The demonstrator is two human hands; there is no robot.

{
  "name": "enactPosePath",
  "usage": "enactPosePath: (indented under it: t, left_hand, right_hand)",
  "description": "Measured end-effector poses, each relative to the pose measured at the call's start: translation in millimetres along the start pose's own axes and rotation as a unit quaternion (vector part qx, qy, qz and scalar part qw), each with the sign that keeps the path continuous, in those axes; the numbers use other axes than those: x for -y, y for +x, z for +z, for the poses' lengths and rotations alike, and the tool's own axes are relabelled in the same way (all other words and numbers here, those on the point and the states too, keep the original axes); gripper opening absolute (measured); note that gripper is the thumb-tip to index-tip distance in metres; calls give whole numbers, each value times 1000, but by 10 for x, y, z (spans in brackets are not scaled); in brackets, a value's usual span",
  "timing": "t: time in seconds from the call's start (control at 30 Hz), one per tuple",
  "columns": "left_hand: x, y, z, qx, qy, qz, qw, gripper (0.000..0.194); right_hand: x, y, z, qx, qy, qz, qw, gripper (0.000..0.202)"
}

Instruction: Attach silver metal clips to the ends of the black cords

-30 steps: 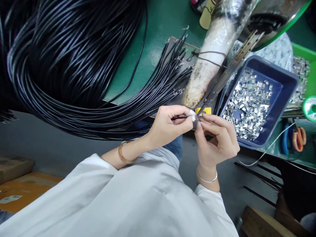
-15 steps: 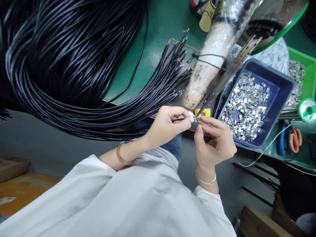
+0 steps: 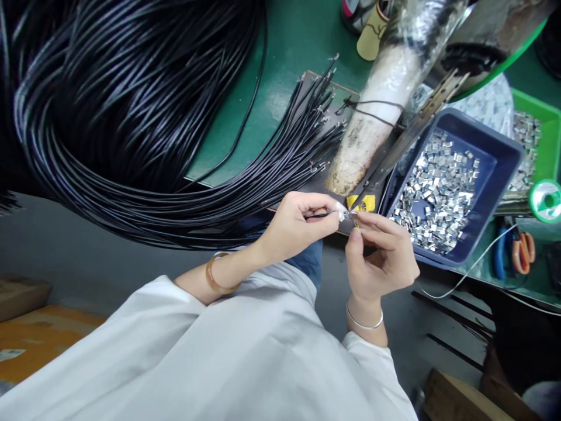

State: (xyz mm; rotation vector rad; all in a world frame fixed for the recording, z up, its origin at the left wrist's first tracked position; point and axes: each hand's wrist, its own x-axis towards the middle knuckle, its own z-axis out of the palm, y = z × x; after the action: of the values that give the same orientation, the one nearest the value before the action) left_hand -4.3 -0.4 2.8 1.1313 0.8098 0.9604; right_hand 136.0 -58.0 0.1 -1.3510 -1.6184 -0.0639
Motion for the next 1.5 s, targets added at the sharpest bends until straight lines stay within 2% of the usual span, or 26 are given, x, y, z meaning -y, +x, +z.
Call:
enactPosePath:
  t: [0.17, 0.4, 0.7, 0.93, 1.07, 1.3, 1.5]
  left_hand:
    - [-45, 16, -32, 28, -31, -41, 998, 9]
    - [-64, 29, -48, 37, -75, -79, 993, 11]
    - [-67, 46, -31, 14, -65, -37, 997, 6]
    - [-94, 44, -71, 15, -47, -68, 996, 9]
    - [-82, 40, -81, 21, -39, -80, 996, 10]
    - [-79, 32, -30, 16, -47, -59, 997, 7]
    - [-98, 41, -30, 5, -47, -43, 998, 7]
  right_hand:
    - [26, 12, -12, -9, -62, -26, 998, 21]
    - [3, 40, 6, 2, -20, 5, 1000, 23]
    - [30, 115, -2, 19, -4, 16, 1000, 23]
    - [52, 126, -9, 28, -6, -2, 1000, 23]
    - [31, 86, -7, 28, 6, 10, 1000, 22]
    - [26, 114, -32, 36, -29, 14, 999, 16]
    - [51, 170, -19, 32, -3, 12, 999, 18]
